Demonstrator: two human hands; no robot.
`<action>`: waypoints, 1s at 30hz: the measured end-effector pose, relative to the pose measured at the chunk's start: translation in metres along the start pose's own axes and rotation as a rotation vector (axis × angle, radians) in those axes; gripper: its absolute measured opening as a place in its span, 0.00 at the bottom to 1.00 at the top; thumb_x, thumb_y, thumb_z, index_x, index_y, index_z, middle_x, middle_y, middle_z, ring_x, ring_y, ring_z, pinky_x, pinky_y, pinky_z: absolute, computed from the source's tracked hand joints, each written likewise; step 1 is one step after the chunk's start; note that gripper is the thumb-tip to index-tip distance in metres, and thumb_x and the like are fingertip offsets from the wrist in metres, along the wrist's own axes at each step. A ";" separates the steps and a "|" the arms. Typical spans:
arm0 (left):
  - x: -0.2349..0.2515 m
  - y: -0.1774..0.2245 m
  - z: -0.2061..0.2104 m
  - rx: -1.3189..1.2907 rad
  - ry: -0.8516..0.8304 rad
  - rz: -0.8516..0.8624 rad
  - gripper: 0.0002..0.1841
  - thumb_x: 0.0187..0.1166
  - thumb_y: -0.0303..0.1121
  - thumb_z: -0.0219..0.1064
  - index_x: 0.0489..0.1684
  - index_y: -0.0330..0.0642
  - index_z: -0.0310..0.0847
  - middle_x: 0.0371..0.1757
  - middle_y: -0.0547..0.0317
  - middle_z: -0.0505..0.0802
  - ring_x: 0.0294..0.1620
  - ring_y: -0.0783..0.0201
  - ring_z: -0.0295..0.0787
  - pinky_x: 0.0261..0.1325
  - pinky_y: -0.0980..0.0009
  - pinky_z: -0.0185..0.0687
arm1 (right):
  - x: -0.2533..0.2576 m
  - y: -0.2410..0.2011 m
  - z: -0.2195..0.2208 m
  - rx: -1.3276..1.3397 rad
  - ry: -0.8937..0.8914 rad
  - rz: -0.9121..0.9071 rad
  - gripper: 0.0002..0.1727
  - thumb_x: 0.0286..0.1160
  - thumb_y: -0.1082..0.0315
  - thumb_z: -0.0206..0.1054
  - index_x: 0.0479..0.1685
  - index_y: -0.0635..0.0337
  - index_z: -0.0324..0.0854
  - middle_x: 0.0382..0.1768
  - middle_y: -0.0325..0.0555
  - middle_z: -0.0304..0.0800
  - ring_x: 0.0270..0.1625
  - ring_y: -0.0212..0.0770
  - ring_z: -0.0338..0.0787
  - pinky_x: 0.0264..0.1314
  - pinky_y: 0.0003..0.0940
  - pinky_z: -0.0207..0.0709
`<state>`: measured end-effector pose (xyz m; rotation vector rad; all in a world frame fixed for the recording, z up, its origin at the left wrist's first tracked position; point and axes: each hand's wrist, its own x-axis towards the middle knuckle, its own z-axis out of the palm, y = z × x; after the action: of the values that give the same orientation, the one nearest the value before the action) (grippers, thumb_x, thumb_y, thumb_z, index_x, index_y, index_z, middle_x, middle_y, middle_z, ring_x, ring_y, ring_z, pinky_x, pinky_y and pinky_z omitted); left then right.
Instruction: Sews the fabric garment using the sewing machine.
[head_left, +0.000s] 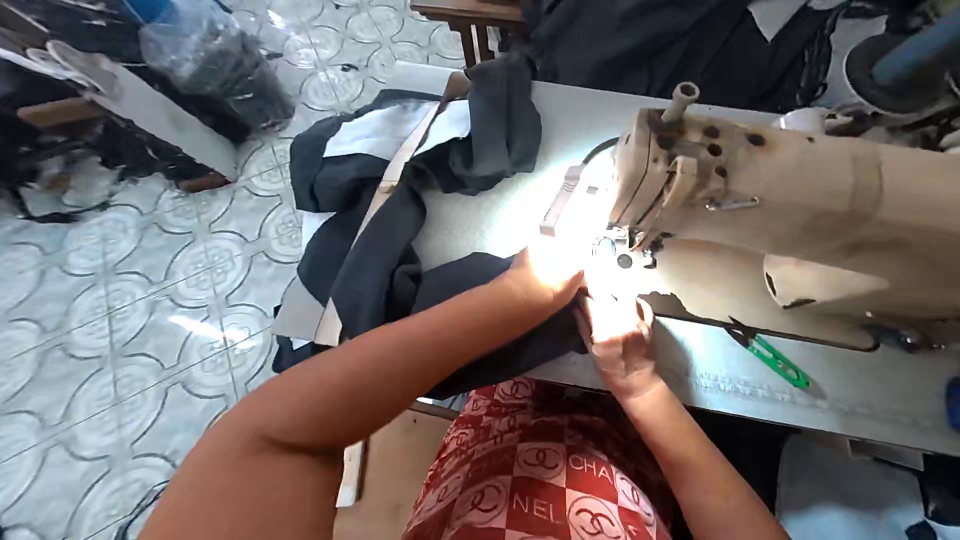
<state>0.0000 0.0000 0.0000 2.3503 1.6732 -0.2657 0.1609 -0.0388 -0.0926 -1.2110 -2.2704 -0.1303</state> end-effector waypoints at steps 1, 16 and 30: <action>-0.007 0.010 0.007 0.051 0.045 -0.032 0.23 0.91 0.45 0.52 0.54 0.36 0.88 0.53 0.43 0.92 0.60 0.43 0.88 0.64 0.44 0.79 | 0.000 -0.001 0.001 -0.019 0.020 0.004 0.11 0.78 0.63 0.66 0.36 0.57 0.92 0.42 0.49 0.96 0.52 0.54 0.94 0.58 0.55 0.82; 0.024 -0.024 0.062 -0.153 0.483 0.078 0.22 0.69 0.37 0.61 0.61 0.42 0.86 0.64 0.46 0.90 0.70 0.44 0.83 0.70 0.34 0.69 | 0.019 0.007 0.009 0.034 0.019 0.158 0.12 0.79 0.62 0.67 0.52 0.49 0.95 0.56 0.46 0.96 0.67 0.55 0.90 0.78 0.80 0.57; 0.045 -0.047 0.055 -0.097 0.533 0.315 0.20 0.71 0.35 0.59 0.58 0.36 0.86 0.62 0.40 0.90 0.71 0.40 0.82 0.78 0.39 0.65 | 0.024 0.003 0.011 0.063 -0.037 0.250 0.13 0.77 0.63 0.67 0.55 0.47 0.94 0.59 0.47 0.95 0.70 0.56 0.88 0.80 0.79 0.54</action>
<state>-0.0303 0.0390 -0.0700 2.7104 1.4192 0.5305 0.1480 -0.0151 -0.0899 -1.4607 -2.1159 0.0576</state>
